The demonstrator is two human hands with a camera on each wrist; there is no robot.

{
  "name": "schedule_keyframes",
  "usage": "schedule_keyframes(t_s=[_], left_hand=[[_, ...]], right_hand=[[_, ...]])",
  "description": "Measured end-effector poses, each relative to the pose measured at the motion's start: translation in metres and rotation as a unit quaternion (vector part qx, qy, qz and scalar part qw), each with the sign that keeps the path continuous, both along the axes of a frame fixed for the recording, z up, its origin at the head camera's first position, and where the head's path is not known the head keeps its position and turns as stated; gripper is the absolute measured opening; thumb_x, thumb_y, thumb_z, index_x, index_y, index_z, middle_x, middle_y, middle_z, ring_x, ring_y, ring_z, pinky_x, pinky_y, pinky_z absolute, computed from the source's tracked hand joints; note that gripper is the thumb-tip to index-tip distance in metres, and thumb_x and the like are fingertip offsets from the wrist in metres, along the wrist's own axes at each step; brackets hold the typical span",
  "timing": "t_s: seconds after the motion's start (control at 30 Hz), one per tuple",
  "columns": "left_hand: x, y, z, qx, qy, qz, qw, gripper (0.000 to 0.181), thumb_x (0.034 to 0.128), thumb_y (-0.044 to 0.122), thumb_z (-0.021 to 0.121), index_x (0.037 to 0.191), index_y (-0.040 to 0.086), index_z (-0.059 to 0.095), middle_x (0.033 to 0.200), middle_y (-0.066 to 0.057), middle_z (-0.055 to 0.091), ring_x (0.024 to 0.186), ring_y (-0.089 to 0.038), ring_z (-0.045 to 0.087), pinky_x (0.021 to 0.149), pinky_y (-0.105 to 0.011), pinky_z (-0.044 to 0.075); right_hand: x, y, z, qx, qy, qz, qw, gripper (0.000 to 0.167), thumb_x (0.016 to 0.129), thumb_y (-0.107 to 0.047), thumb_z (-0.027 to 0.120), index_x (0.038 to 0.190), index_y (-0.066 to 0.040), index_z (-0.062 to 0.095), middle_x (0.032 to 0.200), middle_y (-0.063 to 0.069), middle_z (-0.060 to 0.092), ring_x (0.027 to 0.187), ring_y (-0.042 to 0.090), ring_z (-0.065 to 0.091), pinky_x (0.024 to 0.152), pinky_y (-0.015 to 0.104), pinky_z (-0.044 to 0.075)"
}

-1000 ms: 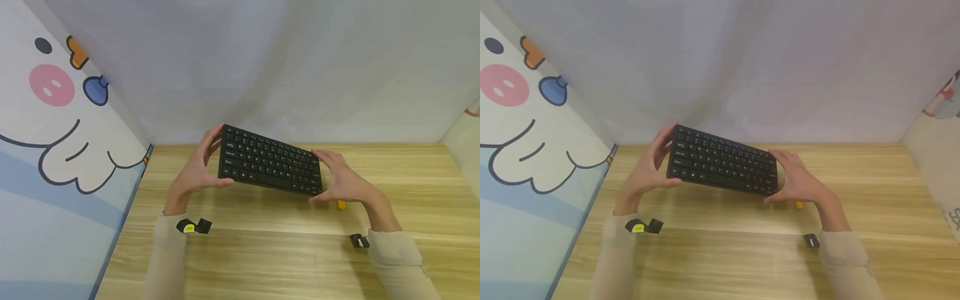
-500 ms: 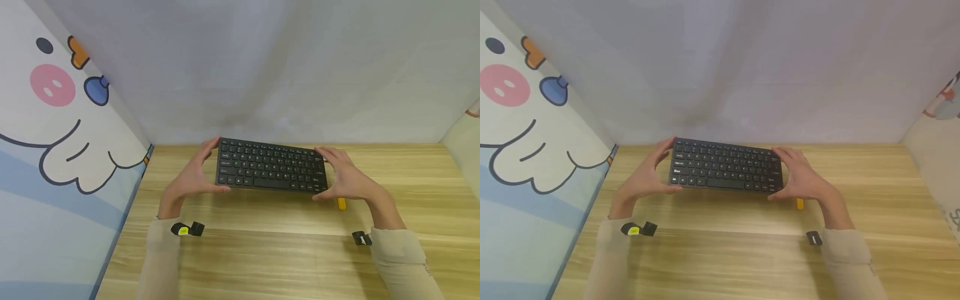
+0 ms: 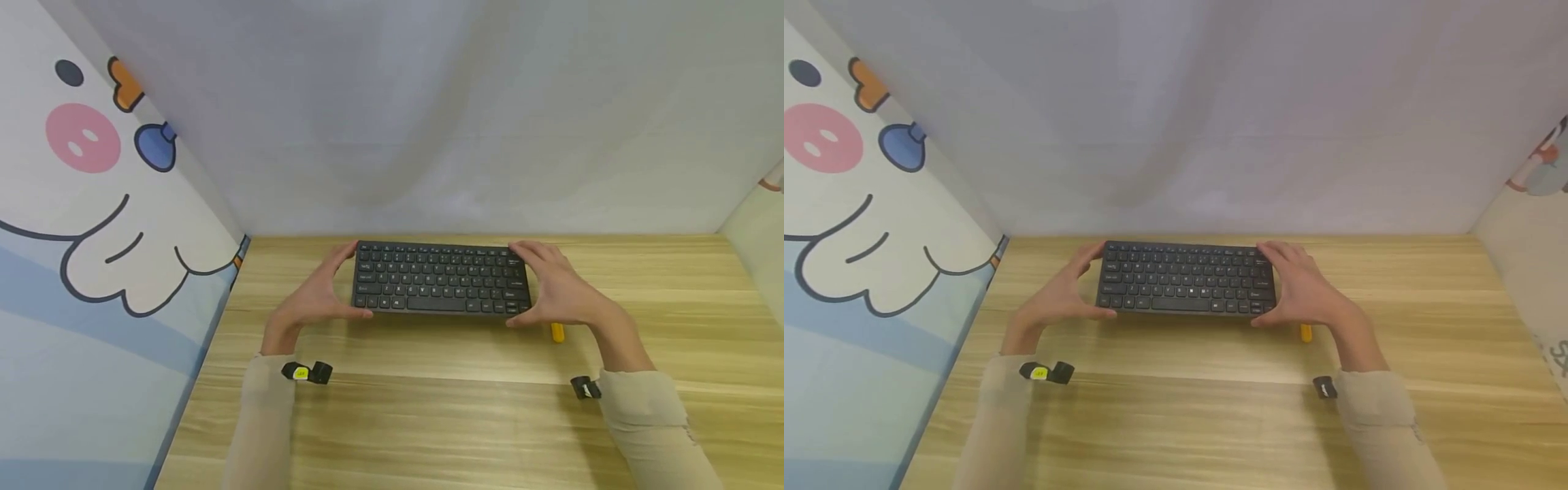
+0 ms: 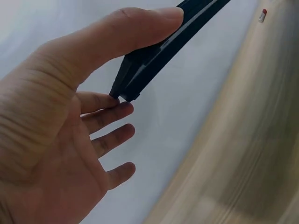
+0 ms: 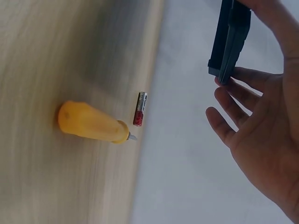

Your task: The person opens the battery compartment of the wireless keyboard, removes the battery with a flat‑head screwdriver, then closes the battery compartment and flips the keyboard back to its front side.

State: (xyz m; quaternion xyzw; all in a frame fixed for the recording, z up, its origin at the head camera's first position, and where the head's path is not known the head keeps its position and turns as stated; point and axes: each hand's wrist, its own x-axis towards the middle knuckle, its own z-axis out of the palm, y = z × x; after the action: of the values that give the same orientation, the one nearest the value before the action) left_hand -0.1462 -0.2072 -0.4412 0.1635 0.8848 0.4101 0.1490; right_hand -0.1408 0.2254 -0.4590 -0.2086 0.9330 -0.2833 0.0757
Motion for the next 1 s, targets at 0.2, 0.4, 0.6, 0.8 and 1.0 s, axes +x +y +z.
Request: schedule_keyframes(t_s=[0.2,0.4,0.6,0.8,1.0], left_hand=[[-0.005,-0.001,-0.013,-0.03,-0.029,0.01,0.9991,0.133,0.0643,0.031,0.098,0.166,0.027,0.013,0.174,-0.01,0.007,0.162,-0.037,0.007,0.129,-0.066,0.013],[-0.012,0.002,-0.03,-0.049,-0.057,0.022,0.997,0.135,0.0618,0.032,0.099,0.166,0.021,0.014,0.174,-0.012,0.008,0.162,-0.037,0.002,0.13,-0.064,0.009],[-0.017,0.005,-0.043,-0.067,-0.066,0.021,0.9953,0.133,0.0615,0.031,0.1,0.165,0.018,0.017,0.173,-0.012,0.012,0.162,-0.037,0.006,0.131,-0.061,0.012],[-0.023,0.009,-0.051,-0.085,-0.057,0.008,0.9947,0.132,0.0609,0.033,0.1,0.164,0.017,0.02,0.172,-0.012,0.017,0.16,-0.038,0.015,0.13,-0.06,0.018],[-0.027,0.011,-0.057,-0.11,-0.051,0.005,0.9925,0.131,0.0601,0.034,0.1,0.164,0.013,0.021,0.171,-0.012,0.022,0.159,-0.037,0.019,0.13,-0.059,0.02]], right_hand=[[-0.003,-0.004,-0.009,0.026,0.015,0.001,0.9995,0.133,0.055,-0.047,0.099,0.16,-0.004,0.03,0.163,0.022,0.031,0.145,0.046,0.028,0.119,0.069,0.025],[-0.006,-0.009,-0.023,0.063,0.031,-0.002,0.9976,0.133,0.054,-0.05,0.098,0.158,0.0,0.032,0.161,0.022,0.034,0.143,0.047,0.03,0.118,0.069,0.026],[-0.008,-0.011,-0.032,0.087,0.025,0.006,0.9959,0.131,0.056,-0.052,0.096,0.157,0.002,0.032,0.159,0.023,0.037,0.143,0.048,0.03,0.118,0.069,0.027],[-0.007,-0.011,-0.037,0.102,0.021,0.0,0.9946,0.131,0.055,-0.054,0.096,0.156,0.002,0.034,0.158,0.024,0.038,0.144,0.048,0.03,0.119,0.069,0.026],[-0.008,-0.014,-0.041,0.113,0.014,-0.002,0.9935,0.129,0.055,-0.052,0.095,0.156,0.002,0.035,0.158,0.023,0.039,0.144,0.047,0.03,0.12,0.069,0.025]])
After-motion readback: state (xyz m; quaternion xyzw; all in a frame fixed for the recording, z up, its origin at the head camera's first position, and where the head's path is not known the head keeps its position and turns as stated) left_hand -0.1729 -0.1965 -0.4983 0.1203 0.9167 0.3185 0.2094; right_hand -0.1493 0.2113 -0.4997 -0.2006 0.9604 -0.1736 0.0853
